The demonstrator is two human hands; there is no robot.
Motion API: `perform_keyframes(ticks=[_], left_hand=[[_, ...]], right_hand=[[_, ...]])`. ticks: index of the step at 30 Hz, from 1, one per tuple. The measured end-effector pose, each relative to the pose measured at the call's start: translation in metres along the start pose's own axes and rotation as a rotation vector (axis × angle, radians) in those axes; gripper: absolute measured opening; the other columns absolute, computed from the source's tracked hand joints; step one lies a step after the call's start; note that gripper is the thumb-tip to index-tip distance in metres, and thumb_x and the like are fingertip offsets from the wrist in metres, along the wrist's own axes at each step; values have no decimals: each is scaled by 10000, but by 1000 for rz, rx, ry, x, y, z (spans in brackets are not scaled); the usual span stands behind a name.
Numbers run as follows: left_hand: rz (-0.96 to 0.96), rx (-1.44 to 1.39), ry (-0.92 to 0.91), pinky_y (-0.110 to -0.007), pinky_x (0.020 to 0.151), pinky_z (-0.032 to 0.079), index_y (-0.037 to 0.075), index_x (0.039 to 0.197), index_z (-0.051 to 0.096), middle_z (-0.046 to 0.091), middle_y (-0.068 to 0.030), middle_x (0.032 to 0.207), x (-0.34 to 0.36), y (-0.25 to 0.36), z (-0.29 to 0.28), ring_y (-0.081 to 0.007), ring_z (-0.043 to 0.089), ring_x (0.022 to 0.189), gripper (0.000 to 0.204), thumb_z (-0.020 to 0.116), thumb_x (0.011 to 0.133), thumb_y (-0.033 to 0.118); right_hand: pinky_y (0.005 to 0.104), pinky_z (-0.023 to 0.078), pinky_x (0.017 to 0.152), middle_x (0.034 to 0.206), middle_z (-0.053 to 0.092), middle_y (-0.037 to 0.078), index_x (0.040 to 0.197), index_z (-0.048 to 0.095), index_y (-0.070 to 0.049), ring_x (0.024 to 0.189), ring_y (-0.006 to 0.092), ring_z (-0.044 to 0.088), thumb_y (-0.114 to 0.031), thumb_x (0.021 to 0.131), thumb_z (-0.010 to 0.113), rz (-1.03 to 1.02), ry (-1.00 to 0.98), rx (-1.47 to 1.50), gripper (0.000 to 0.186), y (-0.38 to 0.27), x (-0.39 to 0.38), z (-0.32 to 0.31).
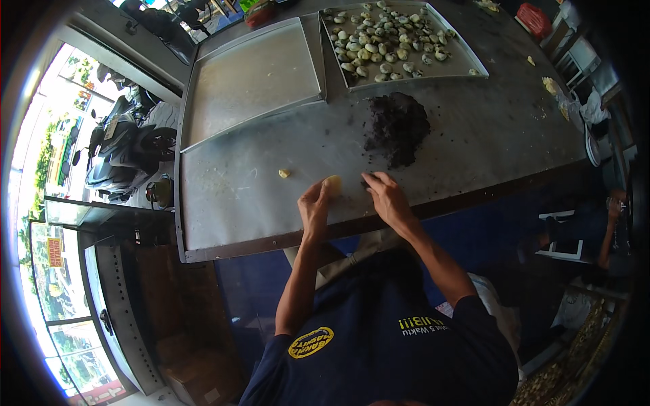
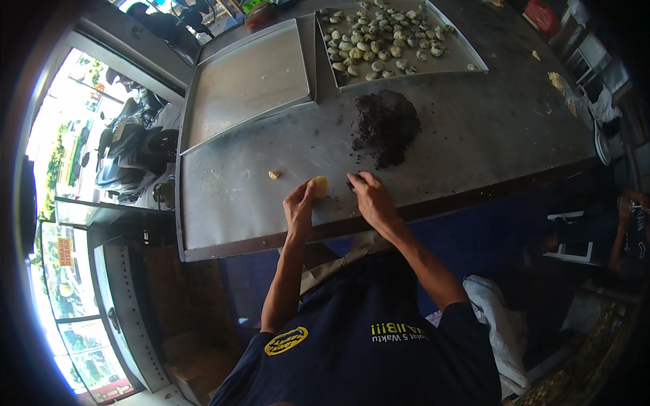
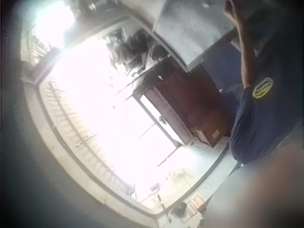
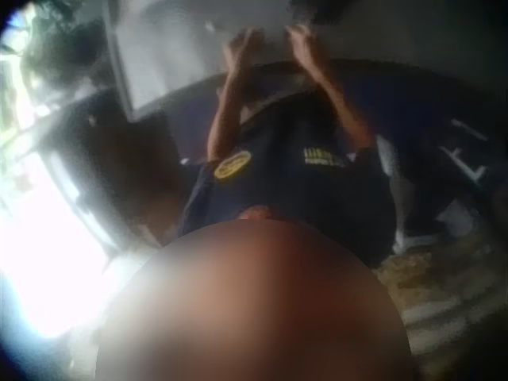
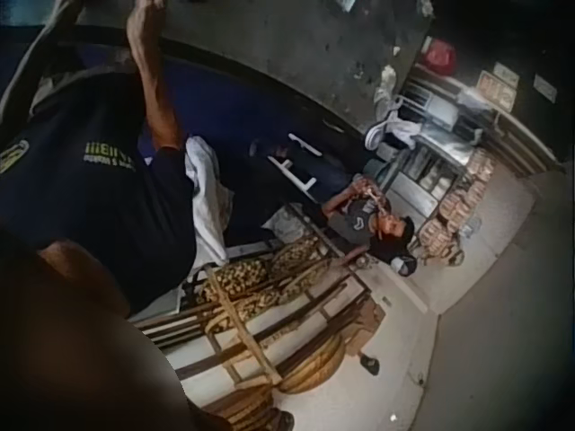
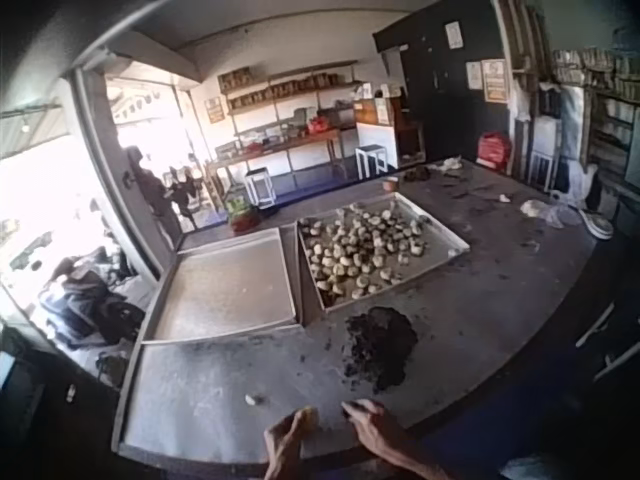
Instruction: The person flips small dough balls on a griddle, then moves to a table to hand-roll balls of light dough and dark filling, placing the finished pieces onto a tray.
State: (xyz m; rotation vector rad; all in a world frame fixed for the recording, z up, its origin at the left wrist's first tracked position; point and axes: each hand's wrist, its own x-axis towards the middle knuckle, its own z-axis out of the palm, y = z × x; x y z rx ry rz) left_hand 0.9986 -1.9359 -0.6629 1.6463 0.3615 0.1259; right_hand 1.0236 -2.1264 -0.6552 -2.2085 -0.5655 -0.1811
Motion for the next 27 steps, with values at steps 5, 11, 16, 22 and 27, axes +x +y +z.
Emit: perform_keyframes(ticks=[5,11,16,22,27], left_hand=[[75,-165,-113,-303,814,526,-49,1137,645,692,-127,1007,-6,-10,38,-146,632,905,435,486,1006,334],[73,12,-154,-371,713,537,-30,1037,624,697,-184,892,17,-18,10,-266,692,852,287,596,930,235],[448,404,-21,-477,569,481,41,922,557,631,-236,769,21,-43,16,-453,602,692,153,625,801,106],[294,604,-43,-483,619,488,56,1047,543,644,-223,777,14,-35,22,-432,626,747,237,604,830,130],[323,527,-151,-472,671,497,36,1025,551,652,-232,811,11,-25,16,-427,634,787,211,594,843,135]], right_hand=[[390,511,743,1008,646,176,1159,636,-2,861,361,642,53,809,640,-26,189,181,355,-13,4,22],[353,527,757,992,670,177,1109,673,-6,930,336,658,63,790,655,-2,75,230,327,-28,21,8],[333,534,700,981,677,170,1063,690,-3,875,296,680,19,765,707,56,40,425,299,-30,21,24],[360,522,702,923,667,155,960,705,16,833,308,663,15,770,696,-52,30,108,190,-32,20,26],[375,518,724,909,657,151,946,702,14,830,325,649,20,787,665,-91,-39,59,163,-39,23,22]])
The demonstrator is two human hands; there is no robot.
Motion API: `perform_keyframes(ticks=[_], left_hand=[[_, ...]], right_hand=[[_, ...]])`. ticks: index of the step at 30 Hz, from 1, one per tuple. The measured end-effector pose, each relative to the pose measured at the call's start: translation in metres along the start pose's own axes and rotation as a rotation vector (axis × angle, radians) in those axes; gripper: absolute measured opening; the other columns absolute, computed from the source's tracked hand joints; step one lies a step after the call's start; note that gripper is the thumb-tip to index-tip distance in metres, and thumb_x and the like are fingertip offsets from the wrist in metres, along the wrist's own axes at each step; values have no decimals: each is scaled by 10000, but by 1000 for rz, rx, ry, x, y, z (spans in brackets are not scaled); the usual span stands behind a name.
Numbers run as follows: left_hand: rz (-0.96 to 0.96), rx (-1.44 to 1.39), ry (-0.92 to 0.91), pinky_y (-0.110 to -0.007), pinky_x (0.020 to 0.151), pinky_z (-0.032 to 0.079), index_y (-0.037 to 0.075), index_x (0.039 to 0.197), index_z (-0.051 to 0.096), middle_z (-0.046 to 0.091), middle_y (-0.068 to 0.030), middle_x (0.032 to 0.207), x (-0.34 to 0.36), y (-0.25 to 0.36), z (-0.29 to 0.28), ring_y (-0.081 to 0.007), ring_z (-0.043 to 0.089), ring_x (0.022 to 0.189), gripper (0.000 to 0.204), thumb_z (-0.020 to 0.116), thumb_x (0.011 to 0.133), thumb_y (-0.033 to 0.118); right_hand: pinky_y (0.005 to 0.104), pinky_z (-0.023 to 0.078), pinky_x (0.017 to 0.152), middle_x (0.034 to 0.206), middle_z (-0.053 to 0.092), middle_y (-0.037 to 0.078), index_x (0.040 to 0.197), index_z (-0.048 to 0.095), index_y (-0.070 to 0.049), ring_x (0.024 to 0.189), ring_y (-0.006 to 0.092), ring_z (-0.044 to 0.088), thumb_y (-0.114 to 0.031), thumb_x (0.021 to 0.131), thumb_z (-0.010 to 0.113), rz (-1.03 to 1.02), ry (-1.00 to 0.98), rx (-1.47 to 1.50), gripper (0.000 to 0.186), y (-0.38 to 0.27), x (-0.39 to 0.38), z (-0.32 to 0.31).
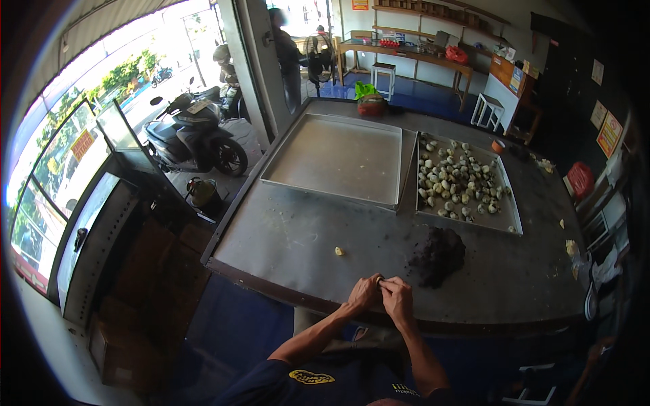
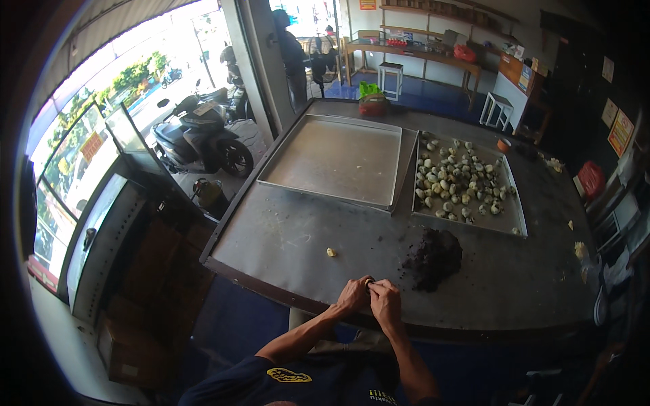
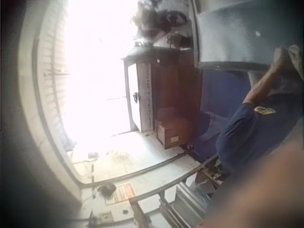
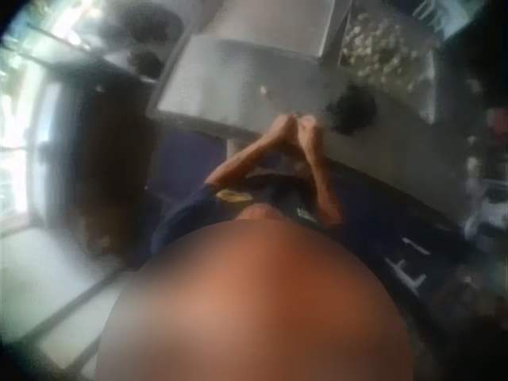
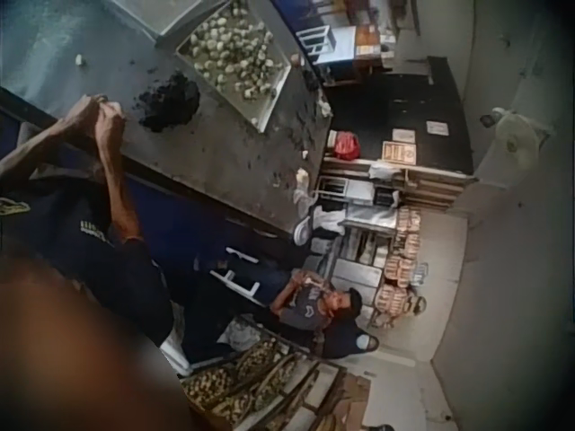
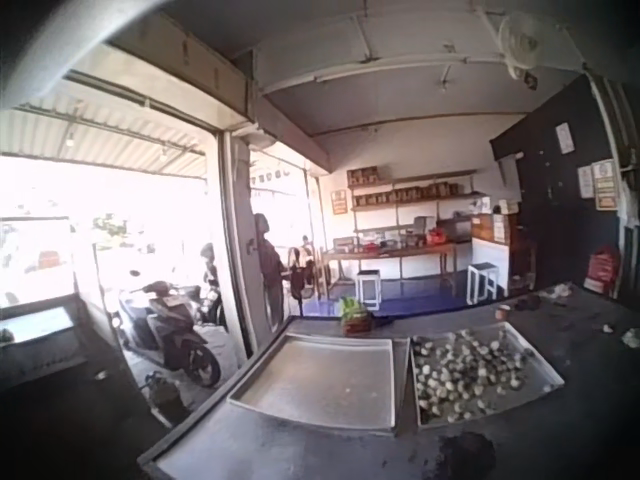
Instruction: The person flips small dough balls on a griddle, then moves to a table to hand-roll balls of light dough and dark filling, placing the finished pieces onto a tray.
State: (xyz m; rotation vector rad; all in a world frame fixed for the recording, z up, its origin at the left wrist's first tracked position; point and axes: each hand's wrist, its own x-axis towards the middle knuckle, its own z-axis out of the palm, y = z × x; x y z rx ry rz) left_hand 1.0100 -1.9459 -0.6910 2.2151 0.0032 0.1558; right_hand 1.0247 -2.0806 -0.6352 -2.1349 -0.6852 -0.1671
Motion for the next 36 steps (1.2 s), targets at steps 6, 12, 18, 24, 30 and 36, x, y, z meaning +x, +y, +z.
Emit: perform_keyframes(ticks=[6,12,18,24,30,36], left_hand=[[-142,-160,31,-434,735,517,-2,1013,599,675,-223,896,-1,12,-12,-417,647,884,227,628,810,95],[174,-253,3,-404,735,504,-19,998,606,647,-170,884,1,-6,-1,-370,643,839,314,705,708,55],[329,-117,-87,-402,675,491,-28,899,607,628,-179,806,1,-20,2,-365,627,768,175,674,792,92],[-165,-381,79,-374,684,484,0,845,668,643,-131,736,2,-3,-24,-252,621,704,448,489,988,385],[-329,-416,-24,-368,747,478,-2,911,636,627,-106,813,-4,-9,-30,-193,598,788,484,484,981,452],[74,-202,-85,-389,871,431,30,1119,524,524,-179,1019,-3,-32,-20,-329,520,1018,297,576,941,262]], right_hand=[[346,519,743,902,665,157,1043,691,11,816,316,662,22,765,682,-122,9,49,278,1,1,4],[305,492,749,941,651,134,1181,641,11,858,179,625,-83,694,805,47,-136,271,523,60,17,-3],[335,495,761,945,653,141,1150,655,11,850,227,628,-91,745,755,51,-142,104,430,42,9,3],[352,533,783,1012,686,198,1015,703,28,913,289,673,57,843,536,209,273,-73,242,78,-10,-62],[363,520,843,1126,645,252,1139,651,35,971,356,663,-8,894,513,548,125,-193,285,72,-28,-74],[420,478,915,1348,485,264,1321,547,-54,1181,406,524,-78,911,546,258,265,-263,410,96,-53,-42]])
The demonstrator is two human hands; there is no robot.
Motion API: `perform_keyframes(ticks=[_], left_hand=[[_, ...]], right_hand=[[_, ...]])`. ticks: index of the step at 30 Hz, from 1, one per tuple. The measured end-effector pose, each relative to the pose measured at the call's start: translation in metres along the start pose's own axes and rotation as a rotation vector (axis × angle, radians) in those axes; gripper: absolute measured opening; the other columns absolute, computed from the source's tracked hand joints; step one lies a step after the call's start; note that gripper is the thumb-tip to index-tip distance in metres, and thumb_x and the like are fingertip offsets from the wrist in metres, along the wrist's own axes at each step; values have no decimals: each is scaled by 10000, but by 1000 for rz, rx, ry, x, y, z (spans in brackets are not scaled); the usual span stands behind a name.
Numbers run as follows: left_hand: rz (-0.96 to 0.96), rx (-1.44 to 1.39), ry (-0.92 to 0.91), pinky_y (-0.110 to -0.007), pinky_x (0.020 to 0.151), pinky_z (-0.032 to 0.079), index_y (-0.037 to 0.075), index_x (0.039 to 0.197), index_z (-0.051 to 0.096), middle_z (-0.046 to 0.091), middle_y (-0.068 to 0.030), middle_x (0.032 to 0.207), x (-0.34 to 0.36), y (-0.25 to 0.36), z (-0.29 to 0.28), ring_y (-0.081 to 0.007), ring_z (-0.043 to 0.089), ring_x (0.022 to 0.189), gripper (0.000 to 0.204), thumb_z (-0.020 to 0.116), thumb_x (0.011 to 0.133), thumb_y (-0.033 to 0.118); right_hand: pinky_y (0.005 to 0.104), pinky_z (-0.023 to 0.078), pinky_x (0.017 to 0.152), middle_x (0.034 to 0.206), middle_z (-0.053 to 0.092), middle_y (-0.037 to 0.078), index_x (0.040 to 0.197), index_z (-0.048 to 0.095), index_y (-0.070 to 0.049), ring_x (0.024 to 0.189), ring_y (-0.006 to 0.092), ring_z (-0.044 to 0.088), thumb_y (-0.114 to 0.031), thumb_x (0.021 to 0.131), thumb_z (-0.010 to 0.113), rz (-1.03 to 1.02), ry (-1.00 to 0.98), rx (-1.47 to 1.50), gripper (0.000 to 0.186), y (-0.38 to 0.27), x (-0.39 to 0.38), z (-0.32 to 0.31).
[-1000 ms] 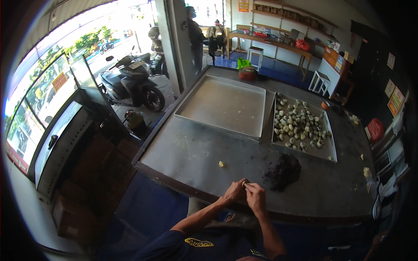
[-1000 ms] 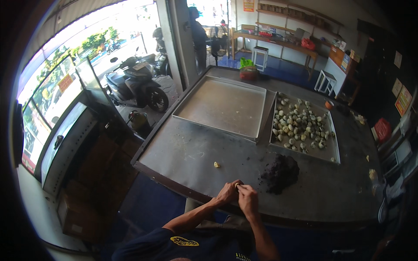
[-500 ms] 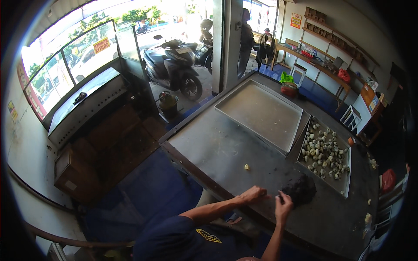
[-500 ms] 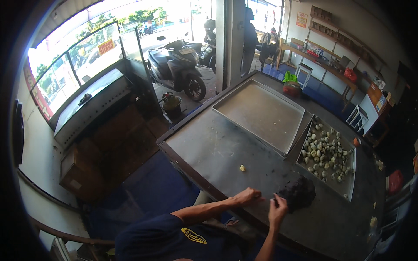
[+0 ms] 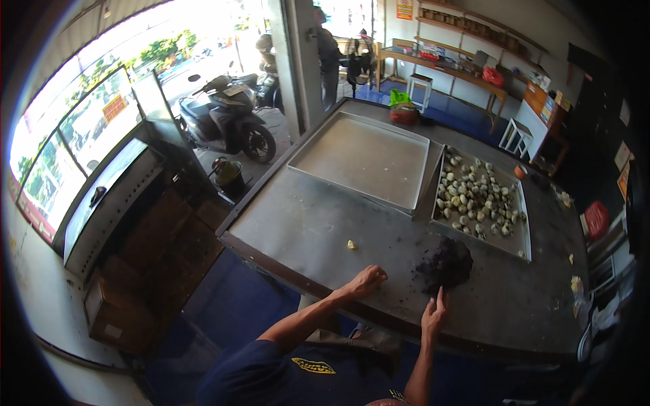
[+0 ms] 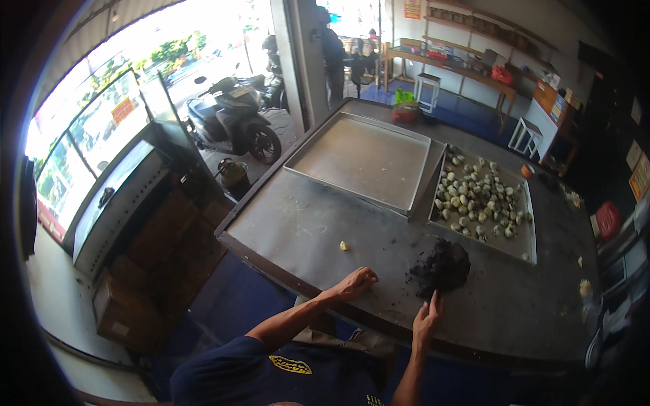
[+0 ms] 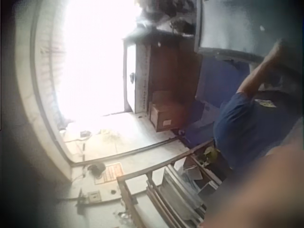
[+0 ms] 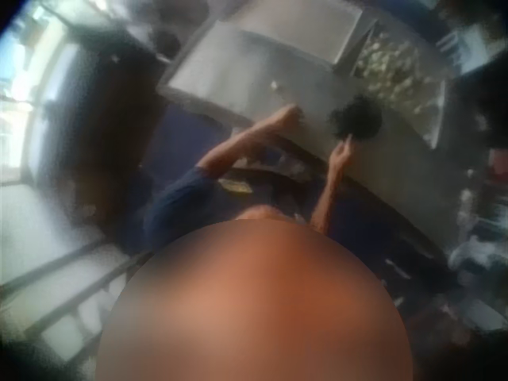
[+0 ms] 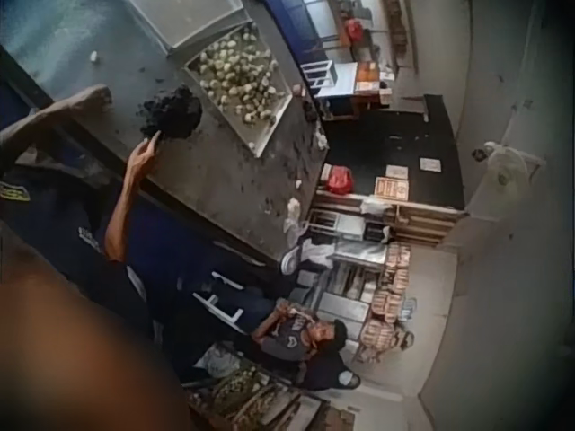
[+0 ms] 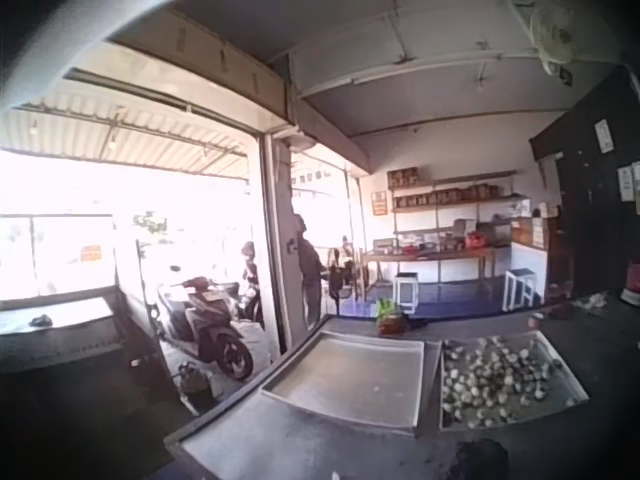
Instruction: The person flips small dough balls on a griddle, then moves to a table to hand-roll balls of light dough and dark filling, placing the finished pieces onto a tray.
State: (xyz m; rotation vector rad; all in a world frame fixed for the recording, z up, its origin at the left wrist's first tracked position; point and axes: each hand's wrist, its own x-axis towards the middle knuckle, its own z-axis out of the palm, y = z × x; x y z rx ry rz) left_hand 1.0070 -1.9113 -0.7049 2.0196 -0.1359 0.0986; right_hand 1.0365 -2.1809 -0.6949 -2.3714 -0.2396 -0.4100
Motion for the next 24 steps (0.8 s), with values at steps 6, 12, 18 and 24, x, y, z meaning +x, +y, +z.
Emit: perform_keyframes(ticks=[6,12,18,24], left_hand=[[363,617,85,-409,812,460,13,1014,576,569,-192,1001,8,37,6,-348,562,952,186,594,877,138],[199,310,213,-451,797,484,7,1129,536,624,-196,976,12,13,-11,-374,603,893,239,509,924,125],[43,431,164,-458,681,474,1,1056,519,635,-196,1040,15,29,-36,-367,619,879,273,415,996,246],[-57,932,242,-466,860,390,48,961,516,640,-170,1053,77,35,-14,-312,561,1058,305,447,977,344]], right_hand=[[469,430,949,1253,531,253,1241,625,-69,1109,411,520,-102,839,693,23,-3,-114,409,-3,25,4],[419,493,810,999,647,207,1091,678,3,897,365,623,-38,796,698,-65,85,221,298,31,43,5],[429,470,871,1088,598,228,1148,659,-18,988,384,580,-104,824,702,4,-2,103,338,-9,31,-16],[449,444,919,1187,534,247,1229,636,-84,1075,404,525,-286,846,714,114,8,-163,440,-13,36,16]])
